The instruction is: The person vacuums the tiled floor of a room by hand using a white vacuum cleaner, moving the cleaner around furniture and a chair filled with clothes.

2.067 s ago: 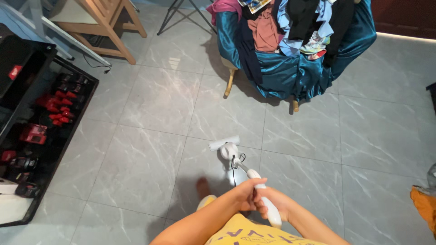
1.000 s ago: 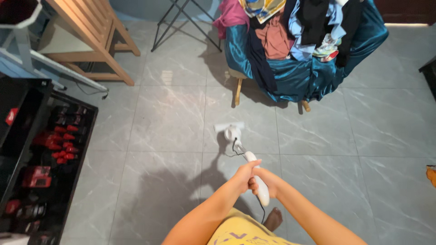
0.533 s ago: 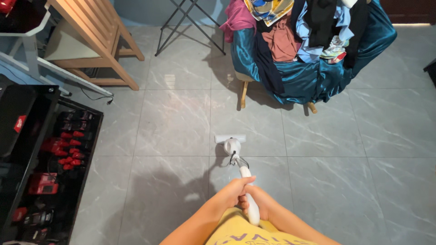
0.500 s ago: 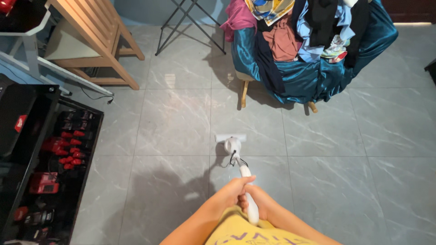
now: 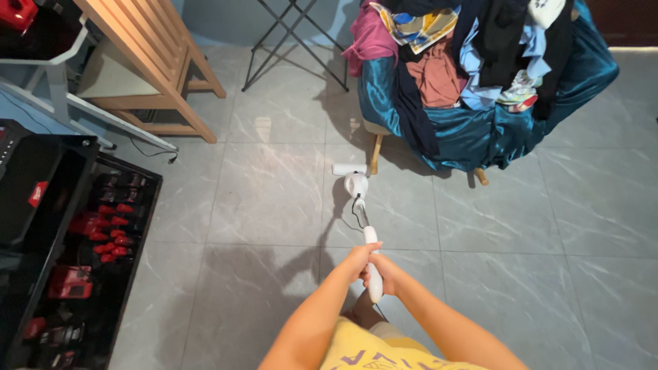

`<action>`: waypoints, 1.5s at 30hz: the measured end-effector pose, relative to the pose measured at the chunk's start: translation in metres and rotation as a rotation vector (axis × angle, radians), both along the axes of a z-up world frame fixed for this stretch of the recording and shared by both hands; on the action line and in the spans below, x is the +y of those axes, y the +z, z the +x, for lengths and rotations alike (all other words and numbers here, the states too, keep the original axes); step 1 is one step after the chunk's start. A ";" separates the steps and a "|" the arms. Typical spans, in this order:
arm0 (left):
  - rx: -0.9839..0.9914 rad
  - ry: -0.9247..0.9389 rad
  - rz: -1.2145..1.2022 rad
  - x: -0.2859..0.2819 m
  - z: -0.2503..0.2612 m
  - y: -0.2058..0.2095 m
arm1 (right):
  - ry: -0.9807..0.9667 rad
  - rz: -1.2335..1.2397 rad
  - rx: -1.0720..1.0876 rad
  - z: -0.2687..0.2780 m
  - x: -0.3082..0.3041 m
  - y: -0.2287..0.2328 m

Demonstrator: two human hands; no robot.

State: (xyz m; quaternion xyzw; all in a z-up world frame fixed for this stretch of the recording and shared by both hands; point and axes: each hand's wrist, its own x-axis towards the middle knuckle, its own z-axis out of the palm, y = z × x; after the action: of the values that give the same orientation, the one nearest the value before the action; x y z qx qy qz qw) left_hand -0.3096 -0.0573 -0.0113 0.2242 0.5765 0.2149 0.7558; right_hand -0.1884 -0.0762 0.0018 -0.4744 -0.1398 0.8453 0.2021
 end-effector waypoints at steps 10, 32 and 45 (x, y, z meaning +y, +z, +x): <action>-0.179 -0.032 -0.195 -0.012 0.000 0.072 | 0.012 -0.179 0.077 0.023 -0.011 0.074; -0.333 -0.122 -0.179 0.093 -0.088 0.072 | -0.055 -0.251 0.119 -0.055 0.080 0.110; -0.039 -0.131 0.010 0.197 -0.153 -0.007 | -0.190 0.078 -0.184 -0.155 0.179 -0.013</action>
State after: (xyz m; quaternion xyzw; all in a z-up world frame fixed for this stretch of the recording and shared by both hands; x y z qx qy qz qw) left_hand -0.4622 0.1394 -0.0184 0.2608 0.5447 0.1721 0.7783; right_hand -0.3435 0.1025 -0.0116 -0.5530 -0.1449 0.7691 0.2858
